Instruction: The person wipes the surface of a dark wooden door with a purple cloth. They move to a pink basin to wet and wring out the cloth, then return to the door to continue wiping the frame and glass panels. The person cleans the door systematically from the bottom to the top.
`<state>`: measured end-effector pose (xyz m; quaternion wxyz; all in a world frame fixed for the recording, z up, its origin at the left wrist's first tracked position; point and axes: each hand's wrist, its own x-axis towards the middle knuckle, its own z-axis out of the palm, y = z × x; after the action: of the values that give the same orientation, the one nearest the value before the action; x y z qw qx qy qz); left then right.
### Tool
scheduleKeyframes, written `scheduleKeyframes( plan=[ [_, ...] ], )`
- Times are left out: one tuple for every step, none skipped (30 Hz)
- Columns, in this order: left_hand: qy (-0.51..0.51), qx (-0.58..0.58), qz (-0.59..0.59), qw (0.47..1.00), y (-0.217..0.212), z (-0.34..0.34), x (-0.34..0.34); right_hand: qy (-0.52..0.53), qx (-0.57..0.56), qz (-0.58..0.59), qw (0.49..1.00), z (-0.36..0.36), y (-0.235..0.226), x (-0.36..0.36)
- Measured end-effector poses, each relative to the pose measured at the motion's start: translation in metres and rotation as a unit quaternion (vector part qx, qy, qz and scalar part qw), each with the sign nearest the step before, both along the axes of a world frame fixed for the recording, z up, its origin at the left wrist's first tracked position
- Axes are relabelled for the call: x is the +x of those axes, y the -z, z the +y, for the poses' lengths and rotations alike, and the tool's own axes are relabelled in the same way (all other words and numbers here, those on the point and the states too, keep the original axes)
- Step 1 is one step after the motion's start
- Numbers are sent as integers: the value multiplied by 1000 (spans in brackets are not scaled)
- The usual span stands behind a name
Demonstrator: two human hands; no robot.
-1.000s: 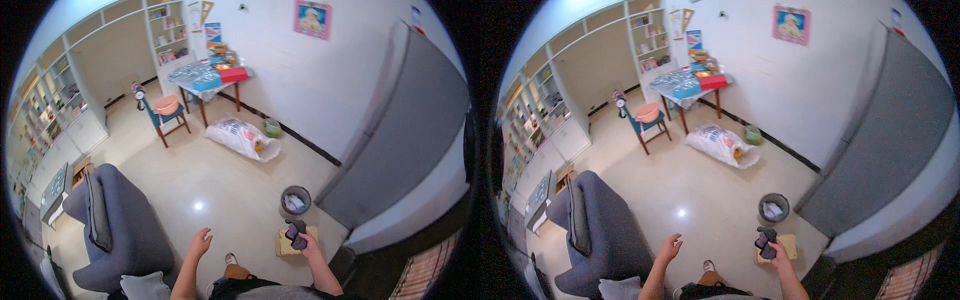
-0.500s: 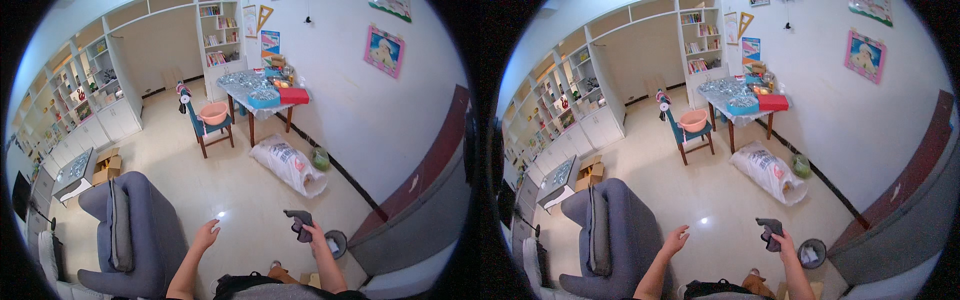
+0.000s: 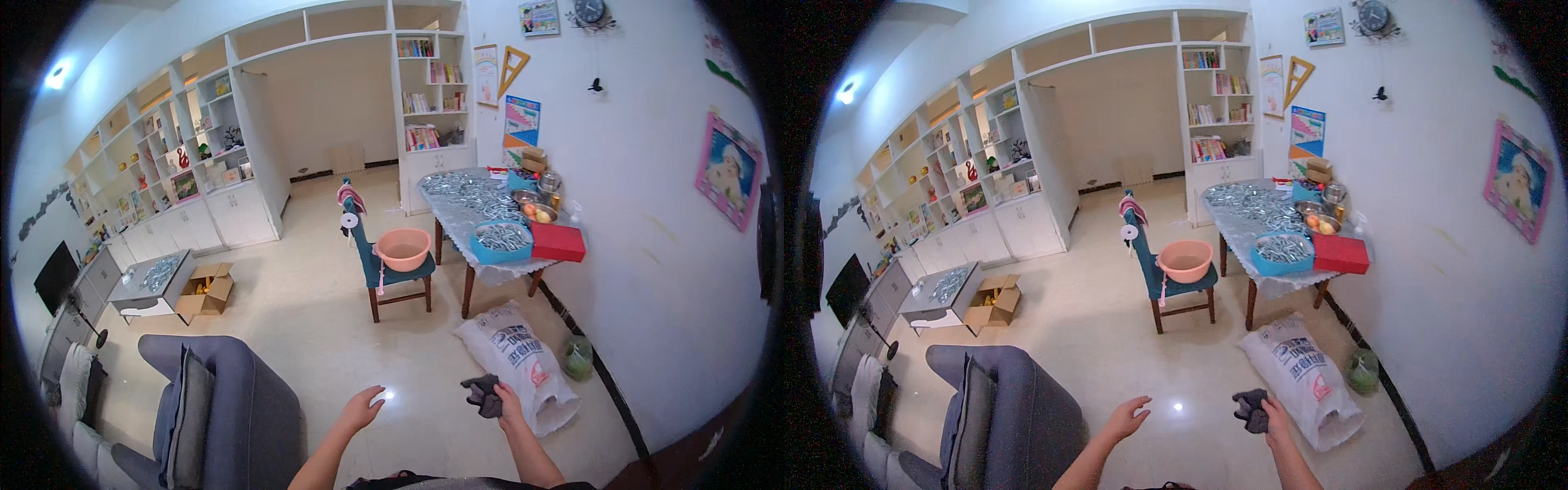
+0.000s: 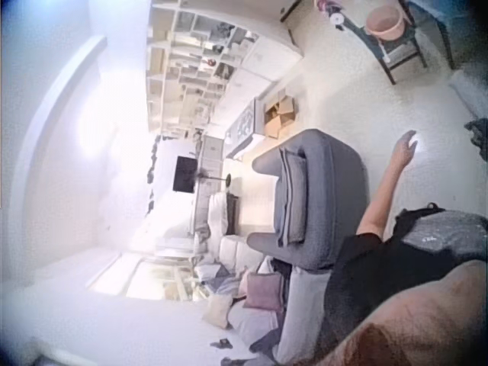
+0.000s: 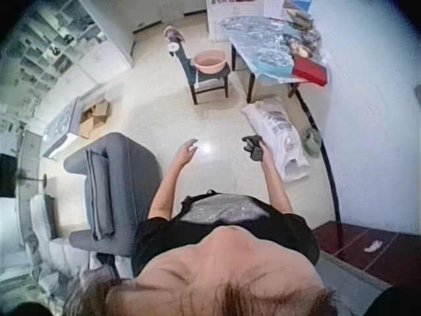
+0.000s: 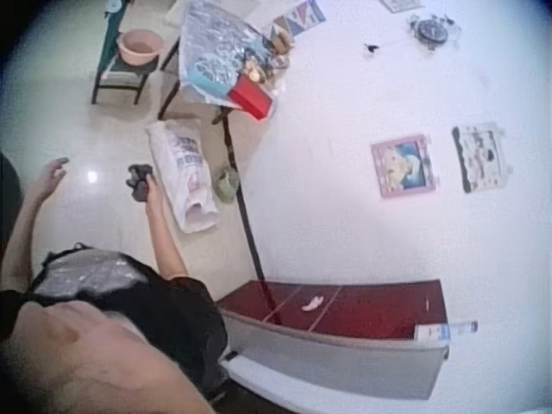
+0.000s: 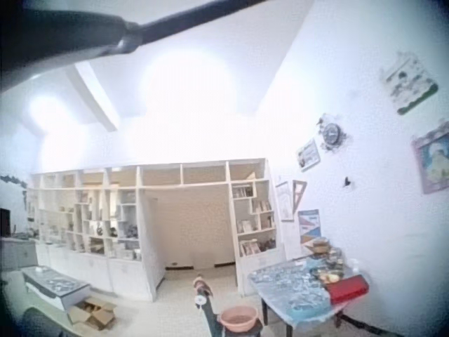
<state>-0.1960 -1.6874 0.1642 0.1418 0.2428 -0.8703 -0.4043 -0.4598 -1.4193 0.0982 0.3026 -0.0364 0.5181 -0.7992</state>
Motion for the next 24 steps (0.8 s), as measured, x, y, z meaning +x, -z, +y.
scheduleKeyframes(
  plan=[
    [-12, -1, 6, 1000, 5, -18, -10, -22, -14, -4, 1000, -26, -3, -16],
    [-22, -2, 11, 1000, 11, -38, -19, -42, -29, -8, 999, -53, -5, -30],
    [-42, -7, 8, 999, 9, -54, -22, -69, -60, 0, 996, -80, -17, -42],
    [-50, -4, -1, 999, 14, -72, -33, -76, -48, -4, 996, -105, -17, -56],
    [-58, -2, -11, 998, 17, -91, -43, -82, -38, -8, 996, -129, -18, -69],
    [-64, -1, -21, 998, 20, -111, -54, -86, -28, -13, 996, -153, -16, -82],
    [-62, -6, -16, 998, 24, -132, -67, -91, -34, -20, 995, -176, -14, -96],
    [-59, -12, -11, 998, 30, -154, -81, -95, -40, -28, 994, -197, -8, -110],
    [-53, -6, -8, 999, 36, -168, -96, -95, -35, -38, 994, -209, -13, -119],
    [-46, -25, 1, 999, 38, -191, -115, -98, -33, -31, 994, -226, -21, -132],
    [-39, -45, 10, 998, 39, -220, -138, -100, -31, -25, 994, -248, -30, -147],
    [-30, -66, 24, 997, 31, -246, -166, -99, -30, -14, 995, -267, -46, -164],
    [-31, -99, 28, 994, 21, -264, -185, -91, -14, 13, 996, -285, -52, -176],
    [-30, -95, 34, 994, 8, -280, -204, -87, -12, 11, 996, -300, -59, -189],
    [-25, -91, 38, 995, -8, -294, -229, -78, -11, 6, 997, -314, -69, -202],
    [-23, -89, 43, 995, -19, -305, -248, -72, -11, 2, 997, -328, -78, -213],
    [-11, -81, 48, 996, -23, -318, -267, -100, -15, 8, 995, -340, -87, -226],
    [0, -73, 53, 996, -25, -331, -286, -116, -21, 2, 993, -353, -90, -237],
    [10, -64, 59, 996, -22, -344, -306, -134, -24, -3, 991, -365, -90, -251],
    [16, -57, 70, 996, -16, -358, -328, -152, -28, -8, 988, -379, -89, -267],
    [21, -50, 80, 995, -7, -375, -350, -171, -28, -7, 985, -398, -90, -283],
    [26, -36, 89, 995, 4, -384, -371, -188, -22, -10, 982, -415, -89, -299],
    [33, 0, 58, 998, 0, -392, -389, -205, -23, -17, 978, -435, -86, -312],
    [39, 37, 28, 998, -6, -399, -408, -228, -29, -13, 973, -453, -82, -327]
  ],
)
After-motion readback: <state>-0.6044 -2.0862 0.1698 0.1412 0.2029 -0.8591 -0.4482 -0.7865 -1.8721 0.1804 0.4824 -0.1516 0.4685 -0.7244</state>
